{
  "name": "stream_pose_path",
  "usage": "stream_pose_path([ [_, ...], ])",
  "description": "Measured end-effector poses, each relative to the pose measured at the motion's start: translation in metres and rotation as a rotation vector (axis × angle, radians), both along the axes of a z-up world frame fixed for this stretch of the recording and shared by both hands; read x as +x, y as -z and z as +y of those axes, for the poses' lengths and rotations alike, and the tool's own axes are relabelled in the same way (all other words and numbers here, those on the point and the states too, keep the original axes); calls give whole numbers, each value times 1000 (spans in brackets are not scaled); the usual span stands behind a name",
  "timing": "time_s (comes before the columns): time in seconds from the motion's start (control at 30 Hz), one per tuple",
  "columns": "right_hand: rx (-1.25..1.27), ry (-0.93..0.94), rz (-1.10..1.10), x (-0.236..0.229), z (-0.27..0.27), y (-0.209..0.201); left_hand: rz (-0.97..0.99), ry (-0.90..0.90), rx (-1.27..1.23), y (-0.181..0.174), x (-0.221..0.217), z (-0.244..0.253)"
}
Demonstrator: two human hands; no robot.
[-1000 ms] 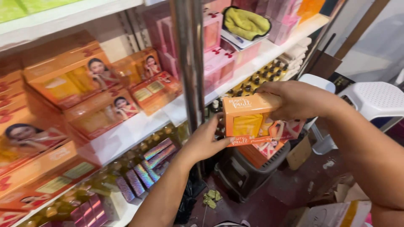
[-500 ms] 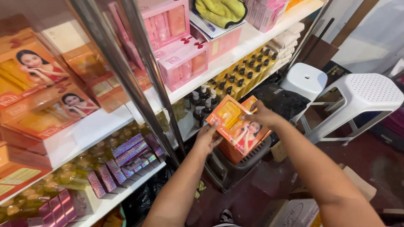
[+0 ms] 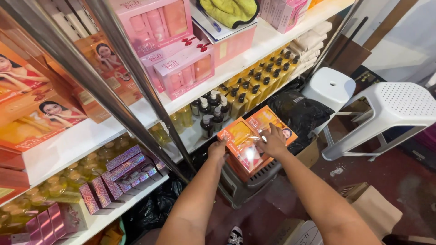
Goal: The person repeatedly picks up orange product boxes from a shelf, wipes them with a yellow cloth, and places them into a grey plastic basket. The person also wipes the shelf surface with the cloth between handling the boxes.
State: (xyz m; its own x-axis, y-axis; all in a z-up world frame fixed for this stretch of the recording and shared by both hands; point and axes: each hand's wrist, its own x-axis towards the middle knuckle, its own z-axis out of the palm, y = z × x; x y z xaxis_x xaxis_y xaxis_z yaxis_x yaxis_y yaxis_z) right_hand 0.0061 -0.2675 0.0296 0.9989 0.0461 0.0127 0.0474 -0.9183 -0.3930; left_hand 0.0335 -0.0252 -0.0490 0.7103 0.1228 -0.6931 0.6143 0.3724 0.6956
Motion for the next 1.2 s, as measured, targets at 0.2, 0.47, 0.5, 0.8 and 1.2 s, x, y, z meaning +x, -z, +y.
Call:
stream_pose_path([
  [0.2, 30, 56, 180, 0, -14, 15, -87, 3, 107, 12, 16, -16],
  [0.47, 28, 21, 240, 3, -20, 26, -51, 17, 108, 40, 15, -18],
  [0.5, 23, 33, 265, 3, -18, 24, -51, 38, 64, 44, 14, -18],
  [0.8, -31, 39, 325, -7, 7, -33, -137, 133, 105, 21, -11, -4],
  [1.2, 182, -602, -473, -59, 170, -199, -895, 1057, 659, -216, -112, 148],
])
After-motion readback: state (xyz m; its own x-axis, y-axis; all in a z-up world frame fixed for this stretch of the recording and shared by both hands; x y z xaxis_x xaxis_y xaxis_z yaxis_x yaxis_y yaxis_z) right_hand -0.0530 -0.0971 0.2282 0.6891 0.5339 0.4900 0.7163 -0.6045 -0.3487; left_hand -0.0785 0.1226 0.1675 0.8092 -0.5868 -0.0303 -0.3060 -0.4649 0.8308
